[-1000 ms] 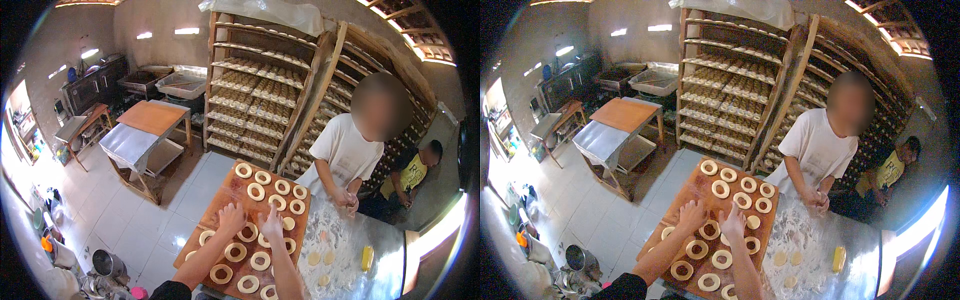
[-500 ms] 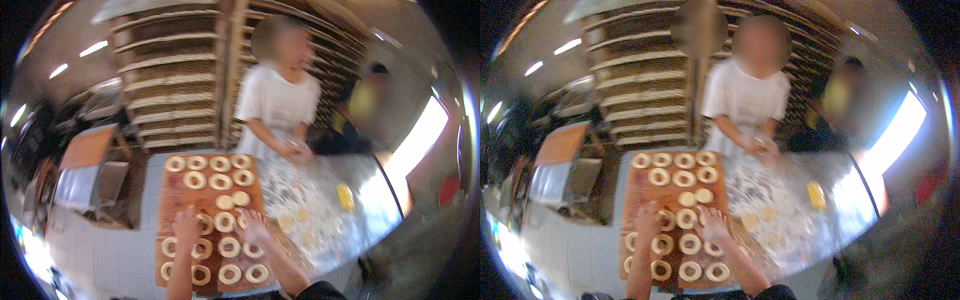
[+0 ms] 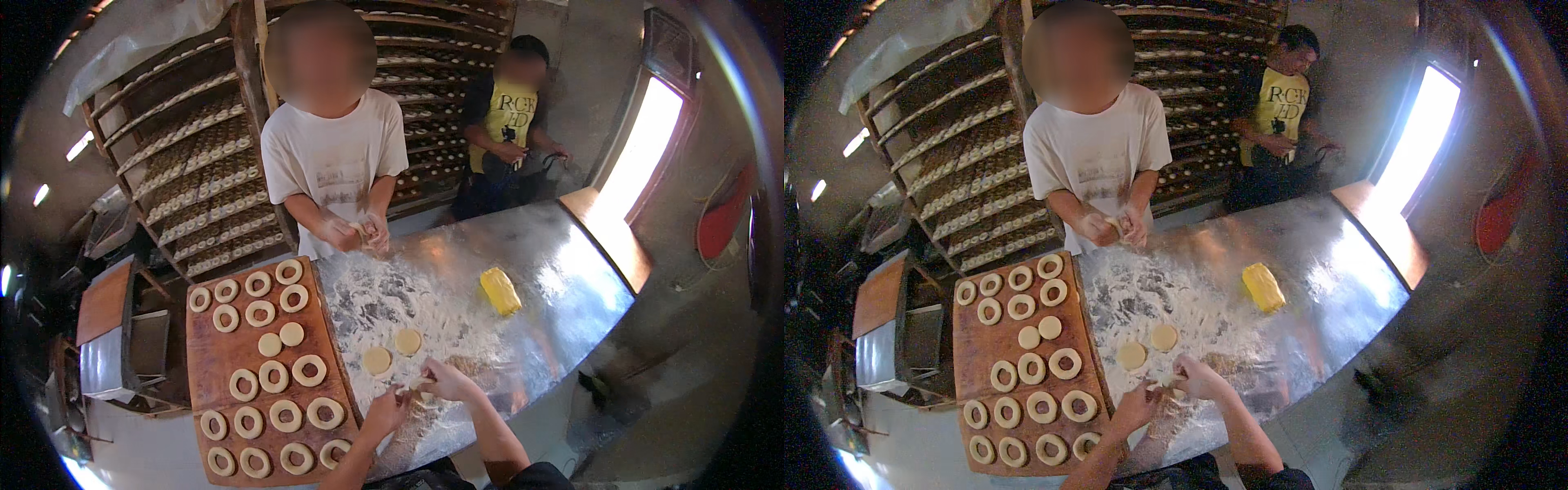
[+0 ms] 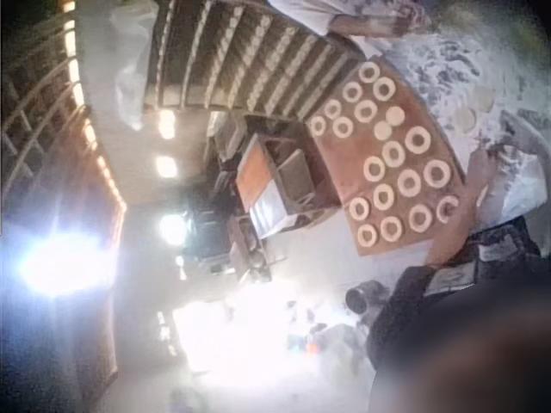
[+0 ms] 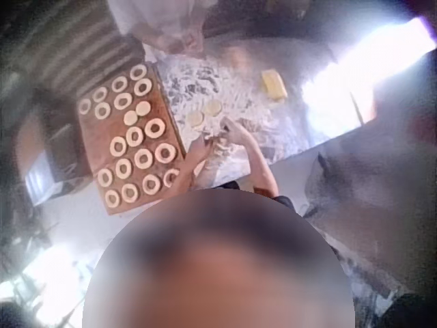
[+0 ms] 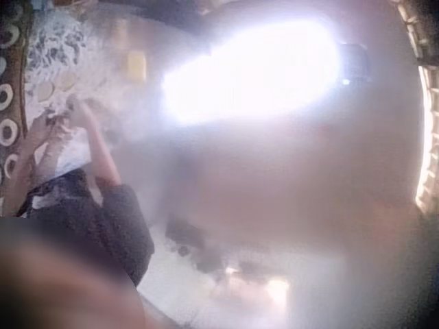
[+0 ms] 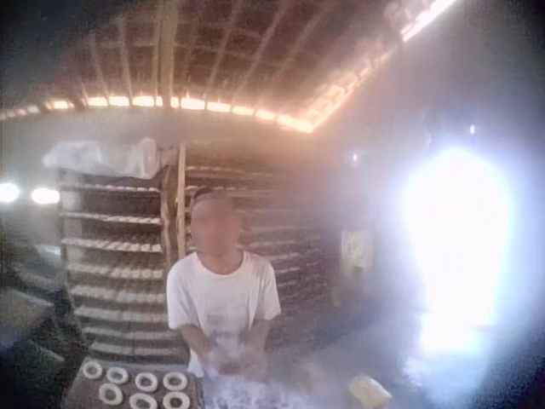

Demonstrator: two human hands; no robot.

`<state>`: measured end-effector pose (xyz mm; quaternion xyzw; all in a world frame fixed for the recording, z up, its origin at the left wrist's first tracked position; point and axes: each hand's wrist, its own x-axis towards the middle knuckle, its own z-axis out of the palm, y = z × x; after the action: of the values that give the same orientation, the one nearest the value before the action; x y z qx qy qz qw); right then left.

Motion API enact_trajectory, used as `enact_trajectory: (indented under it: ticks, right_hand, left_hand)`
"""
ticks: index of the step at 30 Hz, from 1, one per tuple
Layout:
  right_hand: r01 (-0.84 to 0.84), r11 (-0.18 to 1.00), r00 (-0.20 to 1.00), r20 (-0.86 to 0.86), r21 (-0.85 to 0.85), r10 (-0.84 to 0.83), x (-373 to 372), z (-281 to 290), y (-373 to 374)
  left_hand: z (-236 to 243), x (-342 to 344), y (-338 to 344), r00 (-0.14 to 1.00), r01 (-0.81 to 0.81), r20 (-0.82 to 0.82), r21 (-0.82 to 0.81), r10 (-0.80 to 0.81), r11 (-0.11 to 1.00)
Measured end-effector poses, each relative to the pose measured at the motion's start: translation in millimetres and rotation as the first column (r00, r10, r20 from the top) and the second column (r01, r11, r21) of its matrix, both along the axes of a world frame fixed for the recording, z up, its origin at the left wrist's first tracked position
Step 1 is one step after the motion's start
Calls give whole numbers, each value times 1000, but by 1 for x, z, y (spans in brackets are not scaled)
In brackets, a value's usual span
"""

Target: The person shapes small dough pieces into ring shapes by hand and places them on a wooden board. Another person works alongside at the same table, also shaping dough. The shaped dough rings are arranged in rows on the board.

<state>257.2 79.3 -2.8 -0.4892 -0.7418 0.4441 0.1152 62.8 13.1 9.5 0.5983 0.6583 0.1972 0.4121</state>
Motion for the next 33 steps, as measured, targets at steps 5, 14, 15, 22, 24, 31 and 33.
enact_trajectory:
  ticks: [5,14,15,22,24,31,33]
  right_hand:
    - [44,958,775,-596,-283,-211,25,20,-13]
    - [360,760,933,-222,542,-284,-3,8,-3]
    - [390,836,890,-392,386,-234,-8,4,5]
    - [-501,669,261,-832,-550,-489,0,-4,13]
    - [-259,693,381,-731,-673,-567,-15,-2,12]
    - [-341,928,641,-759,-148,114,-77,8,0]
    - [-463,879,593,-778,-118,208,-95,11,-4]
  left_hand:
    - [7,34,3,916,-157,368,-44,162,987]
    - [39,61,7,990,-132,-5,266,138,955]
    - [32,63,12,985,-75,-119,356,124,931]
    - [1,48,5,647,-530,757,357,94,769]
    - [3,47,-6,482,-592,869,233,107,772]
    - [0,7,-25,869,-356,-53,624,492,696]
    - [0,-11,-31,892,-403,119,647,436,648]
